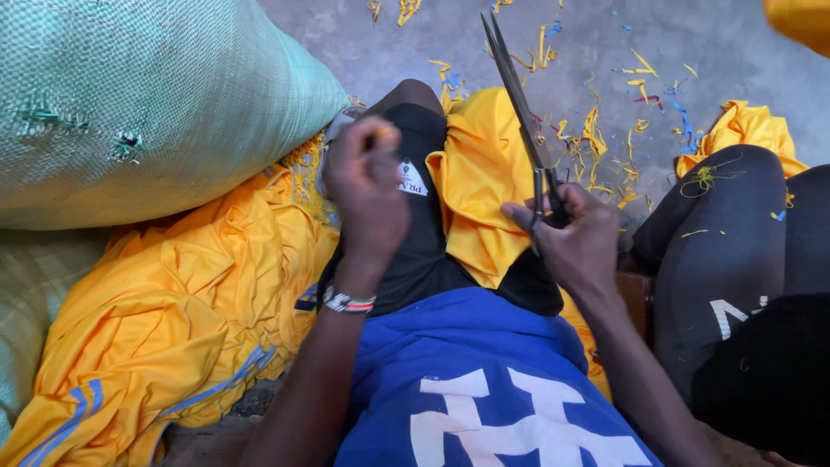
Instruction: Cutting yellow fabric pieces using large scissors
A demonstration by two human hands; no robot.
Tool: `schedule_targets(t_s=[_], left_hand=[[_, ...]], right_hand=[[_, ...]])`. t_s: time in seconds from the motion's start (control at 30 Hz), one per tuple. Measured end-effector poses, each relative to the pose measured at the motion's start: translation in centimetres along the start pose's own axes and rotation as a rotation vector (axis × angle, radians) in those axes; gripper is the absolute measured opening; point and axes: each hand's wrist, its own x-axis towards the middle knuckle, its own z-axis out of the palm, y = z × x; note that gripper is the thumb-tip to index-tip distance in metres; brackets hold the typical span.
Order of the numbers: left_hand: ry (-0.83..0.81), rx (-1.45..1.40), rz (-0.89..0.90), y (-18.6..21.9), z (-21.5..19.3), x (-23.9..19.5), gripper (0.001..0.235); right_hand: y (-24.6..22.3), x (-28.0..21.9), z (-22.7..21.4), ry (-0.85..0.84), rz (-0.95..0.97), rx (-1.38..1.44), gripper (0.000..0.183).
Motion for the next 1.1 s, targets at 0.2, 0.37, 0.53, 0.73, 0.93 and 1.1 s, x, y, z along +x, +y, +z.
schedule_targets(t_s=[0.2,0.37,0.53,0.73,0.93,1.1], left_hand=[[-0.295,0.289,0.072,-5.4,5.1,0.2,0.006],[-0.477,0.753,0.074,-7.1,6.5,0.6,0.028],[-0.706,0.921,0.067,-7.2,7.4,0.4,0.047],[-0.84,0.852,-0.035,-12.6,9.3,1.3,0.027],[-0.877,0.887,-0.07,-11.3,9.7,1.4,0.022],[-0.889,0.896,-0.138,-14.0,9.9,1.6,0.024]], right_hand=[[2.5,0.3,2.5,0.079,-0.094,-0.109,0.035],[4.2,0.3,2.1,0.112,-0.101,-0.137,0.028],[5.4,0.5,1.7,0.095,-0.064,-0.084,0.024],[4.8,0.2,1.3,0.101,-0.068,-0.033,0.019],[3.9,-0.2,1.0,0.117,-0.06,0.05,0.018],[3.9,-1.0,-0.4,0.141,-0.073,0.049,0.018]])
